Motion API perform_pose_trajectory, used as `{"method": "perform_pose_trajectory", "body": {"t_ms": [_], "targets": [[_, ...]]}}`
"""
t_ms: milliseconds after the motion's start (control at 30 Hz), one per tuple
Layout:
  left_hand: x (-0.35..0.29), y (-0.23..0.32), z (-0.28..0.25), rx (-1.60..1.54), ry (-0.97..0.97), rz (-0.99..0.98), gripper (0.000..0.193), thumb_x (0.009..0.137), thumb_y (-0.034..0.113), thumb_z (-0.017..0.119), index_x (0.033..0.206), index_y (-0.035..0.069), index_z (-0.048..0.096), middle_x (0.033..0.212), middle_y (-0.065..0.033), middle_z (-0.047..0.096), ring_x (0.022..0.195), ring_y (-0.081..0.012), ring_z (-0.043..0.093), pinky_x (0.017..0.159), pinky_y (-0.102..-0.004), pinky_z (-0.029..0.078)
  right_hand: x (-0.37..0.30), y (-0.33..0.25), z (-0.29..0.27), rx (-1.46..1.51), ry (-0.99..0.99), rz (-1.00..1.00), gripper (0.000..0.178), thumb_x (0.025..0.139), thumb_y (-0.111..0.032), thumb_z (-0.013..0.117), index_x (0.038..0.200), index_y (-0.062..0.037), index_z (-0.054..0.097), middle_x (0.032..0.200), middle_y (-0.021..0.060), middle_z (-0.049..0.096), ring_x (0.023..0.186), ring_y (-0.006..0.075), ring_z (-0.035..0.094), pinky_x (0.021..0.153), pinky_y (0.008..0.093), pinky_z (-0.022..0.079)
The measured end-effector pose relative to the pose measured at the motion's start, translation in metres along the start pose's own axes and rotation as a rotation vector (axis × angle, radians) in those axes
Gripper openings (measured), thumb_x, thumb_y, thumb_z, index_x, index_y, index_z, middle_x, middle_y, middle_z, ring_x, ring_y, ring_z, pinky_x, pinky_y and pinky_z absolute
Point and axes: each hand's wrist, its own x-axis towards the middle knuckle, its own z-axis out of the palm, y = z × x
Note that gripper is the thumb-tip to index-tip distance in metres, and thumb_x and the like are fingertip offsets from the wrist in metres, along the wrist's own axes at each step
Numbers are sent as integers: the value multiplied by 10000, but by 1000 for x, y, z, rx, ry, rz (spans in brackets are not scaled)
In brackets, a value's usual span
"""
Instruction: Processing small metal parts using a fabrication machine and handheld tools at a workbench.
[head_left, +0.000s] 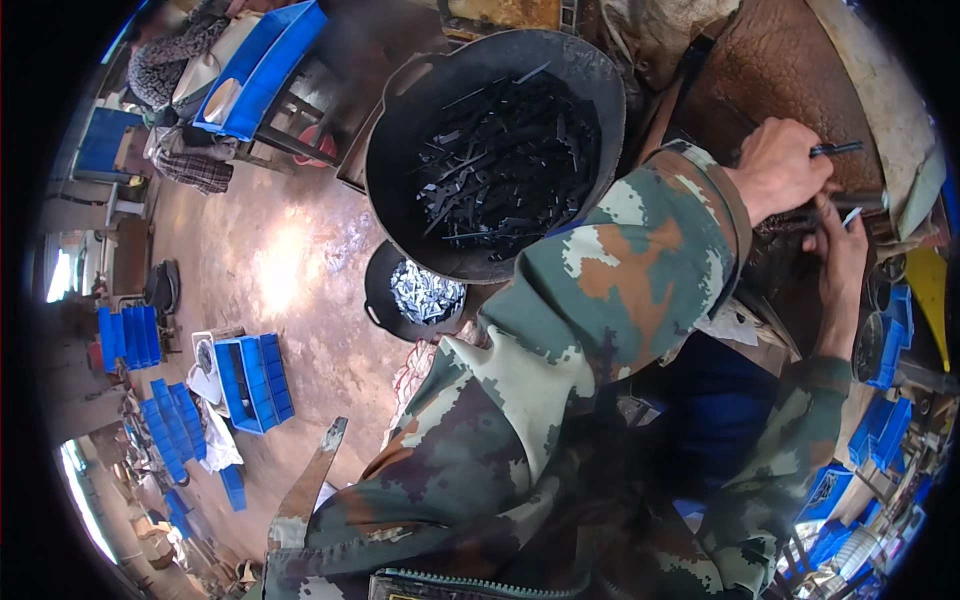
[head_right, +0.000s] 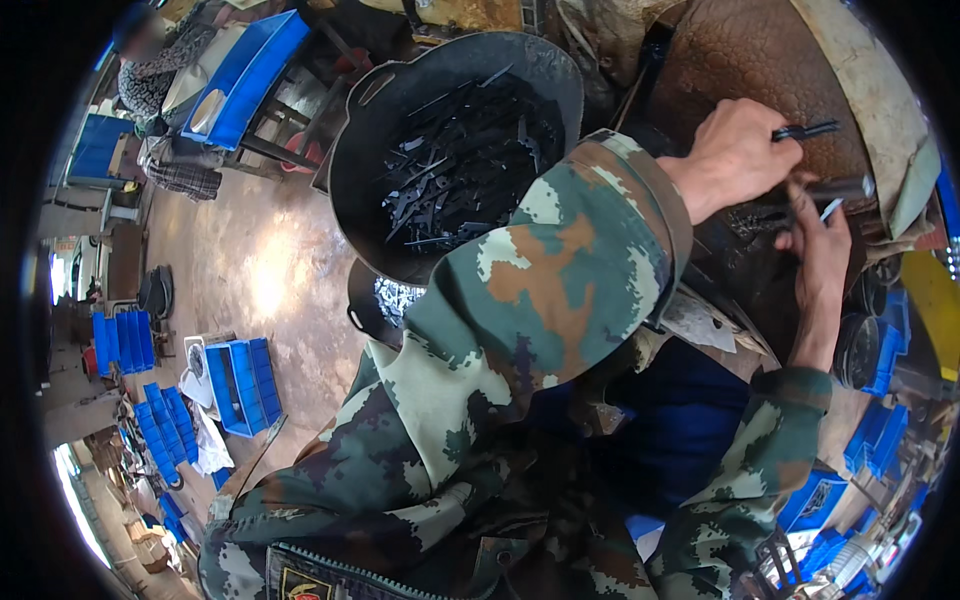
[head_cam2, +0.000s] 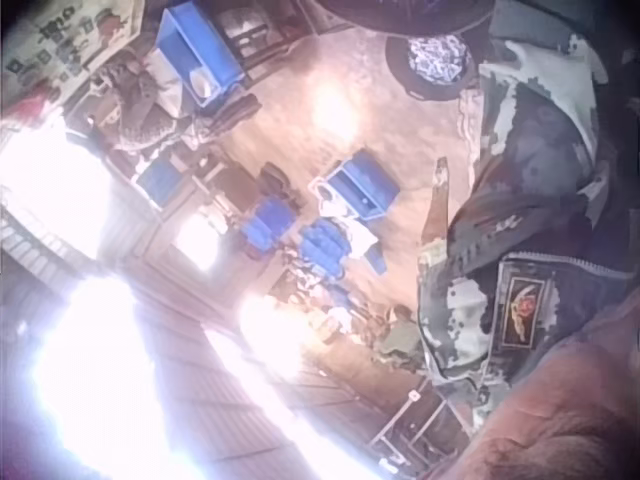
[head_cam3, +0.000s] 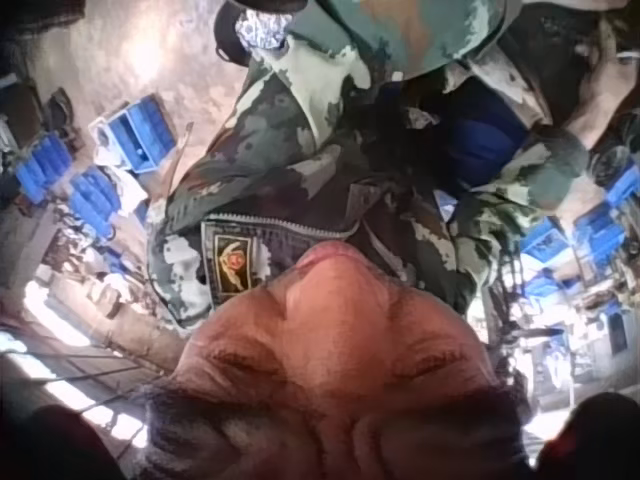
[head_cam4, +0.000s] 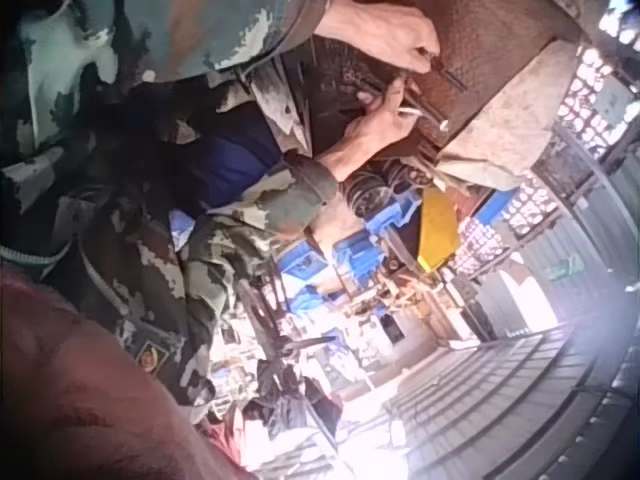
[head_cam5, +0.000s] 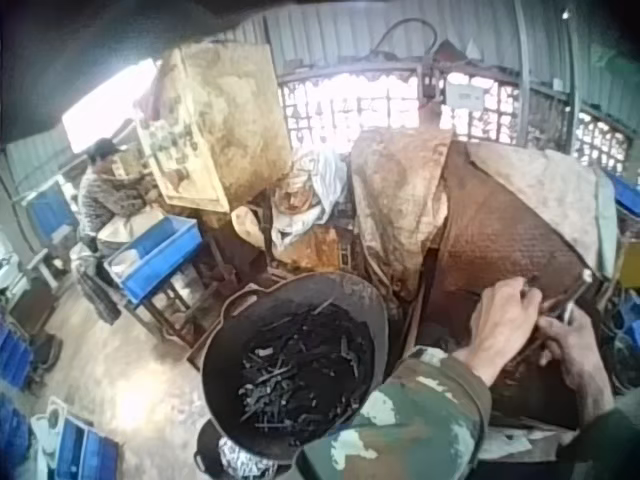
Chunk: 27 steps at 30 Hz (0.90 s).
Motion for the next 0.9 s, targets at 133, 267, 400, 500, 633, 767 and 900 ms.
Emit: {"method": "perform_pose_trajectory", "body": {"t_ms": [133, 267, 400, 500, 633, 767, 900], "targets": [[5, -14, 17, 96, -73, 64, 300, 755, 321, 620, 787, 41, 724, 830, -210, 685, 855, -415, 661, 806, -477, 540, -66, -2, -22, -193, -238, -138, 277, 853, -84, 700, 1121, -40, 642, 1067, 27, 660, 726, 46, 548, 511, 200, 452], [6, -63, -12, 408, -128, 156, 317, 789, 369, 587, 827, 91, 734, 859, -188, 688, 851, -397, 664, 806, -479, 540, -87, 50, 8, -326, -468, -512, 274, 791, 11, 718, 1049, -42, 645, 1123, 81, 683, 952, 182, 659, 798, 306, 528], [4, -65, -16, 497, -259, 18, 358, 819, 388, 607, 1027, 124, 727, 1008, -161, 699, 991, -373, 642, 878, -455, 509, -111, 53, 5, -696, -523, -594, 403, 672, 111, 603, 1048, -25, 649, 1163, 100, 646, 1076, 322, 616, 890, 393, 516], [7, -62, -15, 621, -358, -70, 379, 831, 373, 637, 1107, 125, 712, 1094, -161, 688, 1049, -361, 632, 909, -429, 502, -114, 47, 2, -694, -573, -495, 402, 692, 71, 610, 1079, -29, 654, 1137, 107, 651, 1065, 325, 618, 885, 389, 516], [11, -73, -9, 704, -521, -58, 397, 846, 349, 657, 1160, 108, 693, 1135, -174, 676, 1088, -353, 622, 929, -419, 494, -95, 43, -22, -473, -612, -340, 311, 768, 10, 609, 1076, -7, 648, 1069, 134, 670, 935, 263, 659, 779, 326, 543], [9, -89, -13, 705, -626, -157, 354, 875, 263, 654, 1177, 81, 677, 1099, -193, 682, 1081, -339, 628, 915, -406, 493, -84, 34, -21, -149, -376, 88, 185, 916, -149, 627, 1054, -30, 659, 971, 54, 680, 710, 90, 585, 540, 239, 500], [17, -103, -10, 612, -716, -191, 345, 880, 241, 651, 1165, 47, 674, 1060, -179, 696, 1024, -323, 647, 879, -408, 493, -71, 32, -24, 59, -132, 133, 249, 940, -186, 636, 1093, 9, 613, 964, 104, 692, 558, 75, 510, 514, 241, 484]]}}
